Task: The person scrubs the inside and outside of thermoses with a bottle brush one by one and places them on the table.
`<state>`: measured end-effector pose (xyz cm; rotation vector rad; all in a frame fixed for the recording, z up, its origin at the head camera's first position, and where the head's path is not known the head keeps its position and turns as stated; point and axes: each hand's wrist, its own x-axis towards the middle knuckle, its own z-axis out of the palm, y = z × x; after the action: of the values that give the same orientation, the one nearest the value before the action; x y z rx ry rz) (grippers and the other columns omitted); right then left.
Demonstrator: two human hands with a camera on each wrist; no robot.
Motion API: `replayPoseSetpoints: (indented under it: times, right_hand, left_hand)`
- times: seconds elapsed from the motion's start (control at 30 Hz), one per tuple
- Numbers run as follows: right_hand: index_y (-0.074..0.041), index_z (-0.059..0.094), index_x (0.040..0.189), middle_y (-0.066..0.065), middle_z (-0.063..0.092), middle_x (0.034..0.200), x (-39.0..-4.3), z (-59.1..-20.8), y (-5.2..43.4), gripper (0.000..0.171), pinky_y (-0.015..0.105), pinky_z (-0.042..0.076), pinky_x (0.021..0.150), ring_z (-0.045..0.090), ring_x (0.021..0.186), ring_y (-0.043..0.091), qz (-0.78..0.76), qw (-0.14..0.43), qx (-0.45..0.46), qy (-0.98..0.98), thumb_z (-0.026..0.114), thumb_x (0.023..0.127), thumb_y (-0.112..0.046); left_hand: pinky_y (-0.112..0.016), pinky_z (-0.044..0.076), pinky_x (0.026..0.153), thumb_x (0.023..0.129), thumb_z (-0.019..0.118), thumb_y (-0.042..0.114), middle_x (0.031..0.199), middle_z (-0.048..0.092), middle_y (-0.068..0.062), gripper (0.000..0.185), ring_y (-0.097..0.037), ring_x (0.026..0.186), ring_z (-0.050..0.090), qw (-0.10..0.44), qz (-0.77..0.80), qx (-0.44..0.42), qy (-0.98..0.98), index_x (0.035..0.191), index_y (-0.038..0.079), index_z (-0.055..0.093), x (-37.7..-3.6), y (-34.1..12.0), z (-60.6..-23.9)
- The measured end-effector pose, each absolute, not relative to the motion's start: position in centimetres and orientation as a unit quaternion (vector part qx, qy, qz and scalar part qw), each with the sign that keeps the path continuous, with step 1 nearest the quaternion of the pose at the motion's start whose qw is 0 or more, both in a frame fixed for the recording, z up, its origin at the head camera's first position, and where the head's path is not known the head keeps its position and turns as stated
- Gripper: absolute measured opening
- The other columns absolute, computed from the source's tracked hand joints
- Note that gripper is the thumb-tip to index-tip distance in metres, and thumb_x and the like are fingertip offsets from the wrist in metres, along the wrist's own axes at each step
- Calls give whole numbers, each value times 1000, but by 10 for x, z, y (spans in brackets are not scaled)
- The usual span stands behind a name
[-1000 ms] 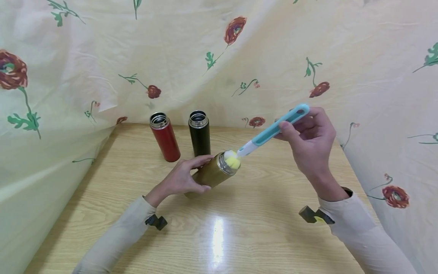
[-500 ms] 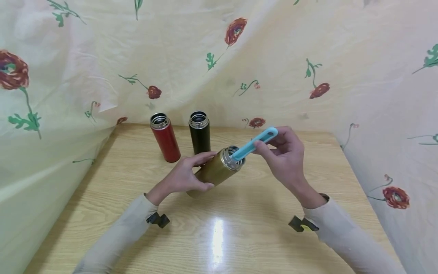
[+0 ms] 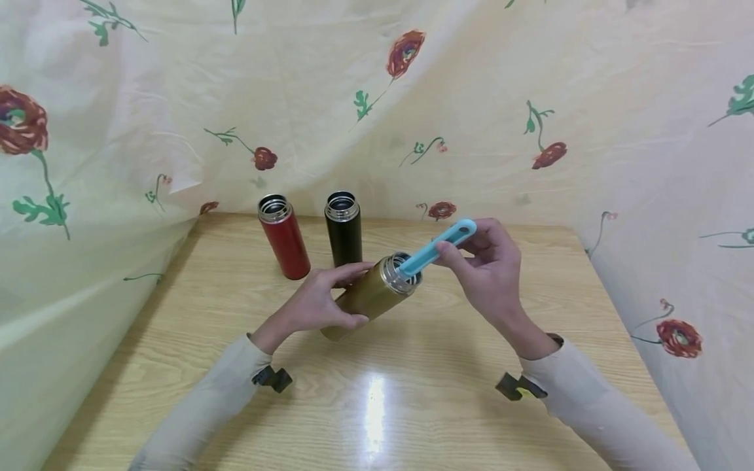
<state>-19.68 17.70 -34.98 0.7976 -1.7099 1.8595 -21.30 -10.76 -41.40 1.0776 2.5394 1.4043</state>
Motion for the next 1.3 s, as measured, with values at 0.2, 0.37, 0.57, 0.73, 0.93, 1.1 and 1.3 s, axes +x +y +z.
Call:
replayPoseSetpoints:
  times: [0.2,0.37,0.57,0.73,0.93,1.1,1.3]
  right_hand:
    - [16,54,105,10,72,91,-196,-351,177,29,31,62,67,74,81,18,682,246,292,-624,73,91,-2]
    - [16,55,105,11,72,90,-196,-351,177,31,31,62,67,74,80,18,681,247,293,-623,74,92,-4]
    - [17,54,104,11,72,90,-195,-350,178,33,31,62,67,74,81,18,679,251,292,-625,75,92,-5]
    - [17,54,104,11,72,90,-194,-349,179,33,31,62,66,74,81,18,679,253,290,-625,75,91,-5]
    - [17,54,104,11,71,88,-193,-347,180,34,32,62,66,74,80,18,681,257,287,-623,76,91,-6]
    - [18,54,104,9,72,89,-192,-344,181,28,32,62,66,74,80,18,684,262,288,-617,74,90,3]
    - [21,54,104,10,73,90,-191,-341,182,22,32,62,66,75,80,18,696,261,296,-600,65,85,20]
  left_hand:
    - [-41,56,99,73,92,16,135,66,-6,82,-23,118,67,23,456,348,819,146,13,55,-214,-107,-416]
    - [-44,56,99,72,92,17,135,66,-5,83,-23,119,66,26,460,342,819,146,15,54,-214,-106,-418]
    - [-43,56,98,71,92,16,134,66,-3,83,-21,117,65,26,463,345,816,146,16,54,-215,-105,-420]
    - [-42,54,101,71,92,15,134,66,-3,84,-20,117,66,23,465,349,813,146,16,54,-216,-105,-422]
    - [-46,52,105,72,91,13,140,62,-4,83,-25,124,63,48,485,338,805,146,17,53,-214,-106,-423]
    - [-45,52,104,72,91,11,140,62,-6,84,-26,126,62,51,493,337,800,146,16,52,-214,-107,-424]
    - [-42,54,102,71,91,9,138,62,-8,85,-26,122,64,50,501,344,792,146,16,51,-215,-107,-425]
